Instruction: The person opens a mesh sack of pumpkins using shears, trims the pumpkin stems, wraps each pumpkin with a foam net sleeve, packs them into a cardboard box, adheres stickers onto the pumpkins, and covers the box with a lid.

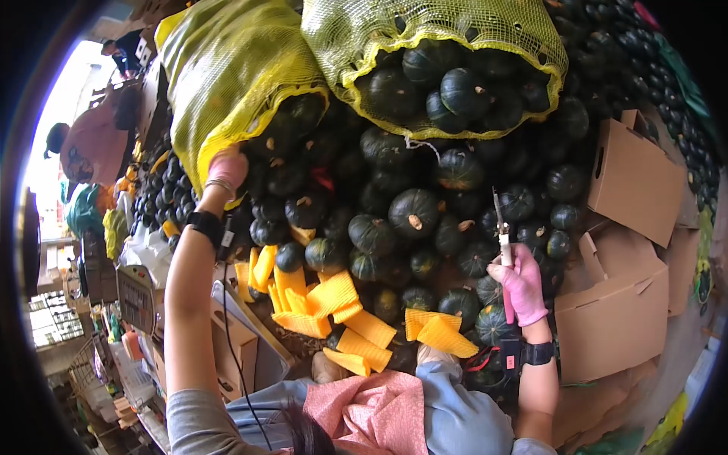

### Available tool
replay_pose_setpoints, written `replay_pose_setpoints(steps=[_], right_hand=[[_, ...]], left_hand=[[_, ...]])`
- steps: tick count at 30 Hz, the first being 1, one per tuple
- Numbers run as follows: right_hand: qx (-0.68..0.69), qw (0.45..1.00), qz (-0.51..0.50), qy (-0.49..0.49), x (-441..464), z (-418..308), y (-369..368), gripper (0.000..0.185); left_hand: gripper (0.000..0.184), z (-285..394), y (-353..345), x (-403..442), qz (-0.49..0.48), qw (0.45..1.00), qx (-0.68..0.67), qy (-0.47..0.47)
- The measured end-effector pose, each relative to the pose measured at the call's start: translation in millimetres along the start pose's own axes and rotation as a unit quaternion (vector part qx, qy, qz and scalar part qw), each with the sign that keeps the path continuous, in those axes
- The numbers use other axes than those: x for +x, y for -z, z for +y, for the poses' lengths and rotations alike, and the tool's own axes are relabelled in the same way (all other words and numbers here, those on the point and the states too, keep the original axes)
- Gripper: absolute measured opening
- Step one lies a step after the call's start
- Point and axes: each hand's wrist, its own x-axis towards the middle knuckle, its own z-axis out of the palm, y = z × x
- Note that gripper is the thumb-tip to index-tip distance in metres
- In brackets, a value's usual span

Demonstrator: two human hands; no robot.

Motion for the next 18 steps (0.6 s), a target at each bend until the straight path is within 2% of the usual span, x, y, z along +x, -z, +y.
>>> replay_pose_setpoints(steps=[1,3,5,7,9,11,12,13,15,17,18], right_hand=[[0.003,1.0,-0.004,-0.005,3.0,1.7,0.5,0.027],[-0.007,1.0,0.001,-0.019,8.5,-1.6,-5.4,0.029],[-0.016,0.999,0.004,-0.034,11.8,-6.1,-8.7,0.029],[-0.028,0.999,0.001,-0.023,12.3,-9.0,-5.7,0.032],[-0.045,0.999,0.007,-0.015,11.9,-14.3,-0.7,0.033],[-0.044,0.998,0.034,-0.019,13.3,-13.2,7.6,0.036],[-0.042,0.998,0.047,-0.014,14.7,-13.9,10.3,0.037],[-0.041,0.997,0.059,-0.009,17.7,-14.7,11.9,0.037],[-0.084,0.991,0.103,0.036,27.0,-15.9,8.4,0.039],[-0.121,0.983,0.131,0.036,40.0,-22.3,0.4,0.043],[-0.143,0.976,0.134,0.094,51.5,-18.2,-3.5,0.046]], left_hand=[[0.04,-3.9,10.4,14.4,-0.169,0.982,-0.034,0.083],[0.037,0.6,18.7,28.3,-0.215,0.971,0.039,0.092],[0.036,-13.6,21.9,52.7,-0.308,0.915,0.256,-0.04],[0.036,-79.9,-0.7,72.1,-0.038,0.93,0.334,-0.151],[0.037,-45.5,45.7,97.8,-0.183,0.937,0.297,0.001],[0.039,-91.6,6.2,122.0,-0.075,0.935,0.32,-0.129],[0.043,-87.3,-7.5,122.6,-0.117,0.805,0.554,-0.177],[0.043,-89.6,-11.2,130.8,-0.128,0.795,0.567,-0.171],[0.044,-100.8,-10.8,137.5,-0.123,0.858,0.482,-0.131],[0.045,-108.1,-11.7,142.8,-0.113,0.888,0.432,-0.114],[0.045,-109.7,-11.1,140.9,-0.108,0.9,0.409,-0.108]])
